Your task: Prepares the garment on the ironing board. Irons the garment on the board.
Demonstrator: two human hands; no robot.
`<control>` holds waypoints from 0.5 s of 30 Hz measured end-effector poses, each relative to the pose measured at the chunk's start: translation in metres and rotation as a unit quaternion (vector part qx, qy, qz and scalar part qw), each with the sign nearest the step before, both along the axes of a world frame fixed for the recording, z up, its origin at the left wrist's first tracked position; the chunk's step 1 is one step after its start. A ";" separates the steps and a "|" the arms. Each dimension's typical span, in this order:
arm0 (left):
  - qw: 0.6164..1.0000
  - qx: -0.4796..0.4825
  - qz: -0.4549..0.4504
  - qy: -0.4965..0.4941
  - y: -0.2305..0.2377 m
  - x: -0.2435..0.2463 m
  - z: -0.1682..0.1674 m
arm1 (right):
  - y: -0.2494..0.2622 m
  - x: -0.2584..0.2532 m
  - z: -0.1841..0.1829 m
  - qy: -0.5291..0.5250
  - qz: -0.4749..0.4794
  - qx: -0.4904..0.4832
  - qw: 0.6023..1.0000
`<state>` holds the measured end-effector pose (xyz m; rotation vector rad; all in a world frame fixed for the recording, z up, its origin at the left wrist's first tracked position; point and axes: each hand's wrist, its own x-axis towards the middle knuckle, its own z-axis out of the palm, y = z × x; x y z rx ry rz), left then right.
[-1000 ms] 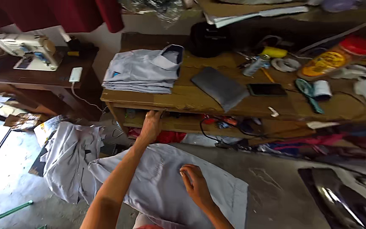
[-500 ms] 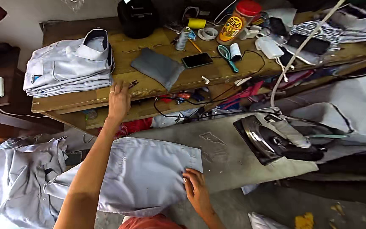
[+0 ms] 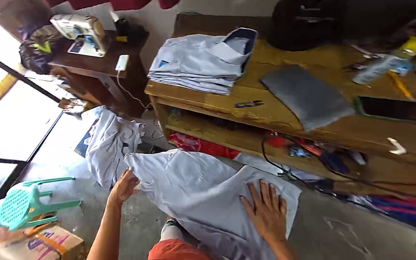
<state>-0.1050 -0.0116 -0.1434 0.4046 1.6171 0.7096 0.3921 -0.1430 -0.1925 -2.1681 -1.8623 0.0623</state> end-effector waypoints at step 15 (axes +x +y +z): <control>0.892 0.401 -0.048 0.204 0.066 -0.018 0.017 | 0.004 -0.062 0.020 0.054 0.010 -0.001 0.998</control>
